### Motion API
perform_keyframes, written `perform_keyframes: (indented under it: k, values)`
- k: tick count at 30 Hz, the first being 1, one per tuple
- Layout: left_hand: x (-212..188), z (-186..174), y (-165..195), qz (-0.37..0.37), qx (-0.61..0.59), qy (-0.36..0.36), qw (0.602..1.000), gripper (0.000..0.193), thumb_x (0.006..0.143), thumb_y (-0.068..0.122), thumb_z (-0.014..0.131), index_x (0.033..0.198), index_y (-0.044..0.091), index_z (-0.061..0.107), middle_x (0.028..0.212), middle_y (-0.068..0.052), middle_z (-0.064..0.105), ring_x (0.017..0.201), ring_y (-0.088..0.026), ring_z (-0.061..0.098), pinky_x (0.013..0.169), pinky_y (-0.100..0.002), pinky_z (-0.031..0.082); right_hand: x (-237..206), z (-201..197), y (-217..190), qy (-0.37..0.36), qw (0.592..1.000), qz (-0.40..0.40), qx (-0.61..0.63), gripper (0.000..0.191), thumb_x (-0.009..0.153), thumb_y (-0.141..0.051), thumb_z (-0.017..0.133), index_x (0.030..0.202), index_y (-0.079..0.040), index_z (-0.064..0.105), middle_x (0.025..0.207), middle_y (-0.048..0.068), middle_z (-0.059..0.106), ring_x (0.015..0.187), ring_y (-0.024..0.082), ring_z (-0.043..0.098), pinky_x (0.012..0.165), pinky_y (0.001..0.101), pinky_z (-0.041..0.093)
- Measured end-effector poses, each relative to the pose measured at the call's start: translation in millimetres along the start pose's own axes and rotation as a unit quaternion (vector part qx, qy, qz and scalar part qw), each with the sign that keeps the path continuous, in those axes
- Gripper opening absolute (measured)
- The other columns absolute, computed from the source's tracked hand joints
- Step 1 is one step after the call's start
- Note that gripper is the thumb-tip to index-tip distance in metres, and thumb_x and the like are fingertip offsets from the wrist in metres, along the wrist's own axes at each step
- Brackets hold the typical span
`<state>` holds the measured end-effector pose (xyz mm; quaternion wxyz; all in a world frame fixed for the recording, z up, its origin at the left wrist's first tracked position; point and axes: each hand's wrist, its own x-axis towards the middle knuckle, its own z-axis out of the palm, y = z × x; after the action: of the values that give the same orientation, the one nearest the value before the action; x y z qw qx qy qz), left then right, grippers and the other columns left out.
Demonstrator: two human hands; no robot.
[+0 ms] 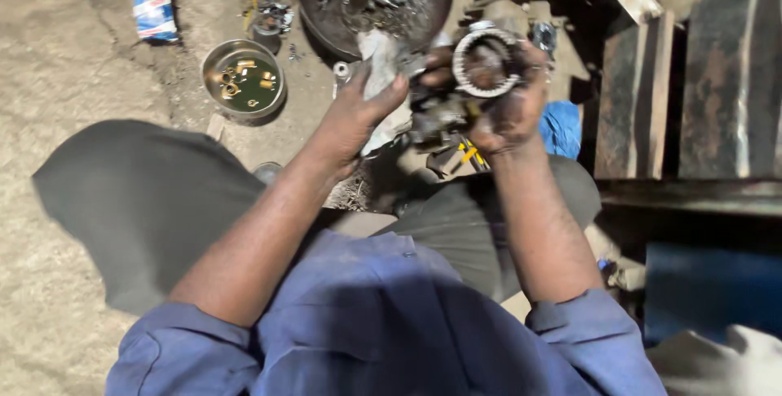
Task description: The person sits on the floor and assembles mechanical components, including gears and a cylindrical housing. They wipe parts with a cloth, fit a gear into the housing, and manipulate smaller components with their hands.
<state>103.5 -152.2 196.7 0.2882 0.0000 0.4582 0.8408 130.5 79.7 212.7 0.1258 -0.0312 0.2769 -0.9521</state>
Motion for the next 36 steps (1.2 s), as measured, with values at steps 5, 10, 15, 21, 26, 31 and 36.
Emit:
perform_keyframes:
  k: [5, 10, 15, 21, 26, 31, 36]
  values:
    - [9, -20, -22, -0.021, -0.019, -0.009, 1.0, 0.06, 0.09, 0.035, 0.078, 0.138, 0.002, 0.06, 0.126, -0.013, 0.072, 0.117, -0.02, 0.07, 0.101, -0.037, 0.06, 14, 3, 16, 0.026, 0.998, 0.054, 0.015, 0.071, 0.105, -0.055, 0.04, 0.128, 0.008, 0.064, 0.126, 0.03, 0.066, 0.123, 0.044, 0.064, 0.116, 0.0535, 0.049]
    - [14, -32, -19, 0.037, -0.257, -0.04, 0.965, 0.052, 0.097, 0.034, 0.076, 0.137, 0.003, 0.062, 0.124, -0.013, 0.074, 0.107, -0.025, 0.074, 0.096, -0.041, 0.064, 1, -3, -46, -0.031, 0.993, -0.034, -0.109, 0.067, 0.101, -0.057, 0.046, 0.132, -0.001, 0.064, 0.133, 0.023, 0.066, 0.126, 0.038, 0.06, 0.12, 0.0521, 0.046]
    - [-21, -87, 22, -0.007, -0.29, 0.145, 0.946, 0.045, 0.09, 0.038, 0.066, 0.126, 0.012, 0.069, 0.119, -0.01, 0.075, 0.109, -0.03, 0.075, 0.096, -0.053, 0.064, -35, -65, -138, 0.092, 0.941, -0.064, -0.319, 0.058, 0.106, -0.054, 0.052, 0.135, -0.004, 0.058, 0.123, 0.013, 0.063, 0.116, 0.031, 0.064, 0.104, 0.0505, 0.053]
    - [-65, -108, 42, 0.125, -0.174, 0.216, 0.953, 0.034, 0.107, 0.031, 0.061, 0.127, 0.005, 0.063, 0.121, -0.012, 0.065, 0.107, -0.028, 0.066, 0.096, -0.043, 0.059, -12, -221, -133, 0.409, 0.647, 0.036, -0.643, 0.064, 0.096, -0.05, 0.068, 0.134, -0.001, 0.049, 0.118, 0.02, 0.065, 0.102, 0.034, 0.066, 0.083, 0.0433, 0.052]
    - [-72, -95, 46, 0.1, -0.258, 0.261, 0.925, 0.04, 0.107, 0.036, 0.055, 0.128, 0.003, 0.062, 0.12, -0.013, 0.064, 0.105, -0.028, 0.067, 0.097, -0.042, 0.062, 10, -315, -83, 0.423, 0.481, 0.078, -0.764, 0.082, 0.091, -0.05, 0.075, 0.142, 0.007, 0.046, 0.137, 0.031, 0.06, 0.13, 0.046, 0.057, 0.111, 0.0476, 0.044]
    - [-83, -128, 31, 0.064, -0.245, 0.341, 0.906, 0.041, 0.105, 0.039, 0.06, 0.128, 0.006, 0.069, 0.115, -0.01, 0.073, 0.093, -0.026, 0.073, 0.072, -0.039, 0.064, 15, -351, -52, 0.318, 0.38, -0.002, -0.869, 0.107, 0.092, -0.059, 0.086, 0.146, 0.018, 0.035, 0.14, 0.042, 0.048, 0.13, 0.055, 0.047, 0.111, 0.0549, 0.037]
    - [-90, -155, 23, 0.069, -0.231, 0.382, 0.892, 0.039, 0.101, 0.04, 0.062, 0.122, 0.008, 0.072, 0.108, -0.009, 0.075, 0.087, -0.025, 0.075, 0.063, -0.039, 0.065, 14, -353, -34, 0.35, 0.347, 0.07, -0.867, 0.101, 0.088, -0.058, 0.091, 0.143, 0.01, 0.04, 0.137, 0.036, 0.05, 0.129, 0.054, 0.046, 0.107, 0.0609, 0.04]
